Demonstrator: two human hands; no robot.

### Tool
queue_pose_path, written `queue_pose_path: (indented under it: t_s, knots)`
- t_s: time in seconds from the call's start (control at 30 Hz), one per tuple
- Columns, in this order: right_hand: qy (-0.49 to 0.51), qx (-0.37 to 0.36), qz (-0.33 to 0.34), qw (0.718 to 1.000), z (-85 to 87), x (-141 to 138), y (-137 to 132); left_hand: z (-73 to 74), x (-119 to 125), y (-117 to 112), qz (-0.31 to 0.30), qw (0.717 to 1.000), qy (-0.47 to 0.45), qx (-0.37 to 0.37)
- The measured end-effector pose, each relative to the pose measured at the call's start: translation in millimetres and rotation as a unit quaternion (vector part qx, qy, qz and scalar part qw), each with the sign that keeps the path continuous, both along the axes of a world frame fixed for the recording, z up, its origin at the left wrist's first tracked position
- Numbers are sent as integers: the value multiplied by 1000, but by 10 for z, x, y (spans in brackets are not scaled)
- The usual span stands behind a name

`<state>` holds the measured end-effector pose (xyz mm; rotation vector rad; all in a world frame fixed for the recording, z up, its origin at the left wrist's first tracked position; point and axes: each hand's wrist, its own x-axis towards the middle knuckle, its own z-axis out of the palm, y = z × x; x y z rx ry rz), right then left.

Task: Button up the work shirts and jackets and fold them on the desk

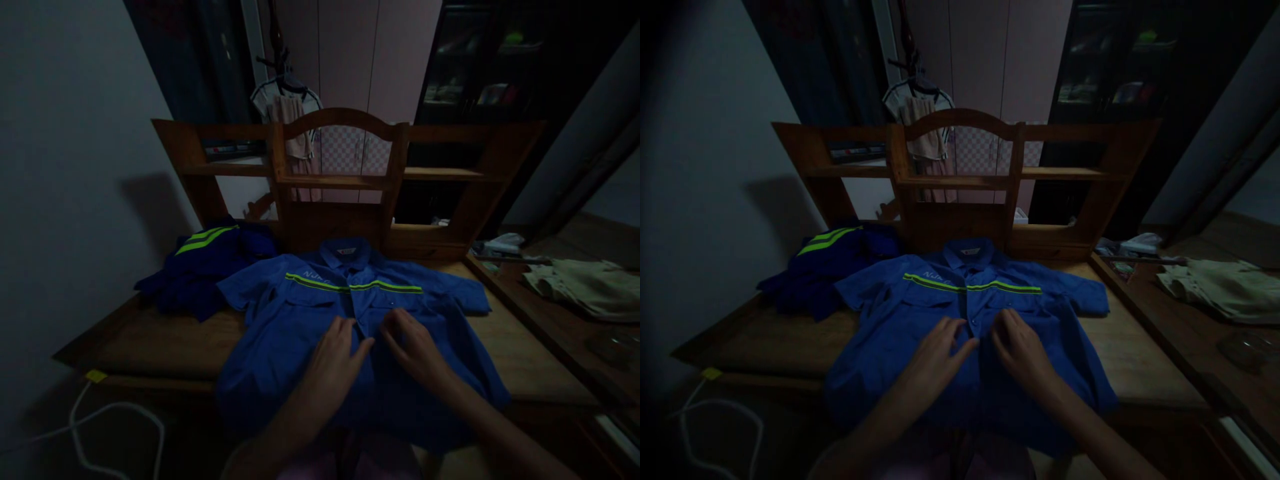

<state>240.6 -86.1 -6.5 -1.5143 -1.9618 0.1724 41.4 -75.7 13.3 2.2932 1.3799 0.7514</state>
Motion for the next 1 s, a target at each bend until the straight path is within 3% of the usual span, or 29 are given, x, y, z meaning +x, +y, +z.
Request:
queue_pose_path:
  t_s: [0.1,0.17,0.33,0.47,0.57,0.63,0.77,0.9,1.0]
  knots:
    - [115,-81,20,990,-109,-114,-117,-264,178,-1,9,994,-85,-73]
    - [169,-101,19,980,-154,-81,-136,-347,208,42,27,988,-124,-92]
    - [243,-118,27,962,-201,64,-114,-282,236,62,-9,993,-93,-69]
    - [284,-133,23,949,-248,114,-108,-246,270,128,3,998,-46,-51]
    - [298,-144,27,943,-262,121,-111,-258,244,238,-15,994,-73,-86]
    - [304,-150,32,940,-249,120,-114,-256,203,301,-51,975,-156,-148]
    - [330,-155,49,930,-206,119,-112,-219,127,376,-88,893,-315,-309]
    - [333,-152,53,929,-219,129,-115,-190,96,421,-74,832,-384,-393]
    - [324,-154,53,932,-244,135,-125,-184,89,413,-93,810,-386,-431]
